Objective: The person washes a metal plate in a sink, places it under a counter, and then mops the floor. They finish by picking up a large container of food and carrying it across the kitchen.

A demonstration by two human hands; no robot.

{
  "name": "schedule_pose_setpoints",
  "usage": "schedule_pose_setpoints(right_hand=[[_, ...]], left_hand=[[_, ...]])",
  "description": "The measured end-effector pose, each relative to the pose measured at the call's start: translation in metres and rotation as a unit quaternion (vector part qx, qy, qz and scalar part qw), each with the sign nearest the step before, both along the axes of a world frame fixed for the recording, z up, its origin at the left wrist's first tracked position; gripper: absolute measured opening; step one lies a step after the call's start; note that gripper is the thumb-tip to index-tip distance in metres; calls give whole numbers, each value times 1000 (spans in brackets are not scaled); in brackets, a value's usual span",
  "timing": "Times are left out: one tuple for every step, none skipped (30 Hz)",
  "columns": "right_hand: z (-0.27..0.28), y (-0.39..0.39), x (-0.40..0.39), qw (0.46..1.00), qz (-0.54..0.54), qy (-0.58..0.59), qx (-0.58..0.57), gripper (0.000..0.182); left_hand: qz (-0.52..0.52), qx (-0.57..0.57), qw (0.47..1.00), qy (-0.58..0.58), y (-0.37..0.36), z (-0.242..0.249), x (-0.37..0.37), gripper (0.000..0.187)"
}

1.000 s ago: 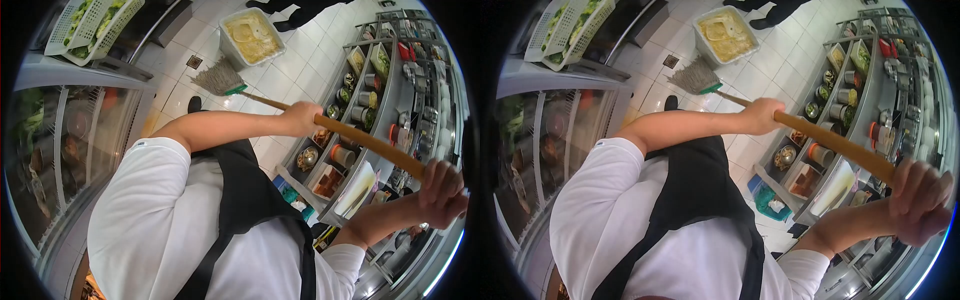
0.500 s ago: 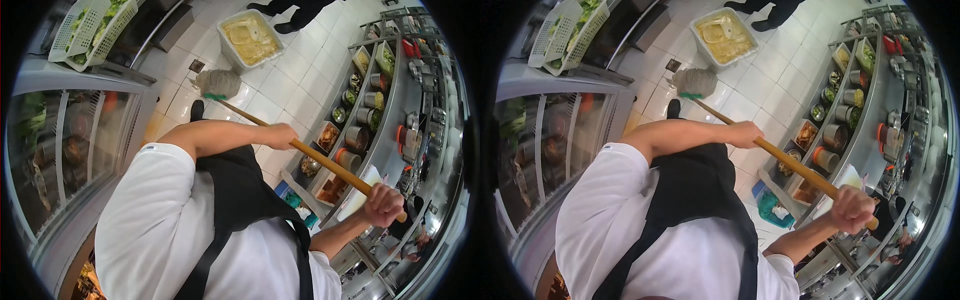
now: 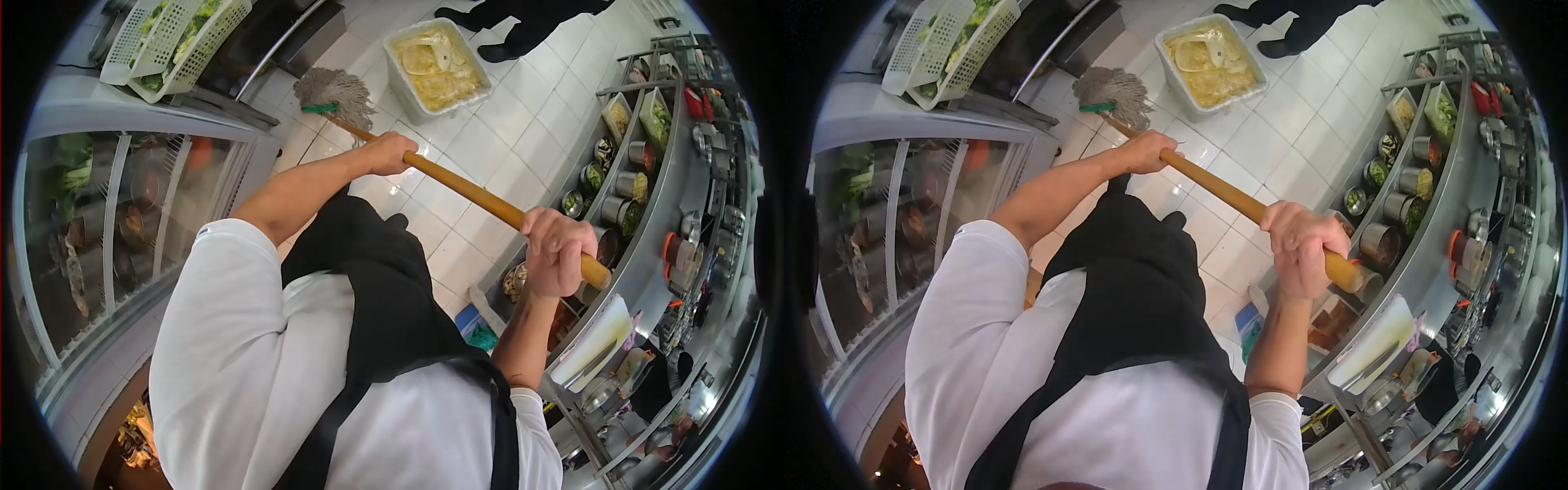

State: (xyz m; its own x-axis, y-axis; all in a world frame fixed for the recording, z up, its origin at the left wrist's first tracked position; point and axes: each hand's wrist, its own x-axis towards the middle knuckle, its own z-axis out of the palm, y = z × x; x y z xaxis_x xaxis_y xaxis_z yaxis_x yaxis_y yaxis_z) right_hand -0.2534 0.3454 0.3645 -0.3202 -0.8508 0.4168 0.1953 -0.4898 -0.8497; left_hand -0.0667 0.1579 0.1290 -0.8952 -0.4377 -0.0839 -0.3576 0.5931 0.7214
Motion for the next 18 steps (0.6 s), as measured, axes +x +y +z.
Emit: schedule_pose_setpoints(right_hand=[[5, -1, -4, 1000, 5, -4, -8, 20], [10, 2, -8, 1000, 12, -10, -16, 20], [15, 6, -10, 999, 18, -20, -19, 20], [23, 9, -8, 1000, 10, -27, -5, 23], [16, 9, -5, 999, 29, -21, 3, 24], [6, 5, -2, 999, 46, -12, 5, 26], [0, -4, 2, 998, 63, 1, 3, 27], [-3, -15, 14, 997, 68, 7, 23, 29], [-6, -24, 21, 996, 89, 11, 14, 28], [-10, -35, 26, 994, 112, 14, 3, 27], [-14, -42, 33, 991, 135, 15, -6, 26], [-14, -48, 39, 987, 156, 24, 1, 25], [-12, -59, 43, 984, 176, 38, 0, 24], [-11, -68, 44, 979, 196, 53, -3, 23], [-12, -72, 44, 979, 201, 48, 2, 22], [-13, -73, 43, 977, 207, 43, 10, 22], [-12, -76, 40, 976, 215, 43, 14, 21], [-8, -74, 38, 975, 213, 51, 23, 21]], left_hand=[[9, 4, 1000, -15, -8, 8, -1, 37], [1, 6, 1000, -10, -7, 24, 1, 37], [1, 1, 1000, -4, -6, 26, 5, 37], [-2, -1, 1000, 1, -2, 26, 9, 37], [-3, -3, 1000, 7, 1, 26, 13, 37], [9, -4, 1000, -9, 1, 16, 22, 38], [19, -9, 1000, -22, -3, 1, 34, 38], [29, -12, 999, -36, -7, -9, 46, 39], [48, -15, 999, -17, -10, -12, 53, 39], [72, -20, 997, 2, -16, -15, 60, 39], [94, -23, 995, 17, -20, -18, 69, 39], [117, -50, 992, 22, -23, -17, 75, 38], [142, -50, 988, 38, -26, -16, 76, 38], [168, -52, 983, 55, -29, -16, 77, 38], [193, -49, 978, 69, -26, -16, 80, 38], [212, -53, 974, 59, -25, -17, 79, 38], [216, -55, 973, 65, -25, -16, 76, 39], [220, -55, 971, 71, -22, -15, 73, 39]])
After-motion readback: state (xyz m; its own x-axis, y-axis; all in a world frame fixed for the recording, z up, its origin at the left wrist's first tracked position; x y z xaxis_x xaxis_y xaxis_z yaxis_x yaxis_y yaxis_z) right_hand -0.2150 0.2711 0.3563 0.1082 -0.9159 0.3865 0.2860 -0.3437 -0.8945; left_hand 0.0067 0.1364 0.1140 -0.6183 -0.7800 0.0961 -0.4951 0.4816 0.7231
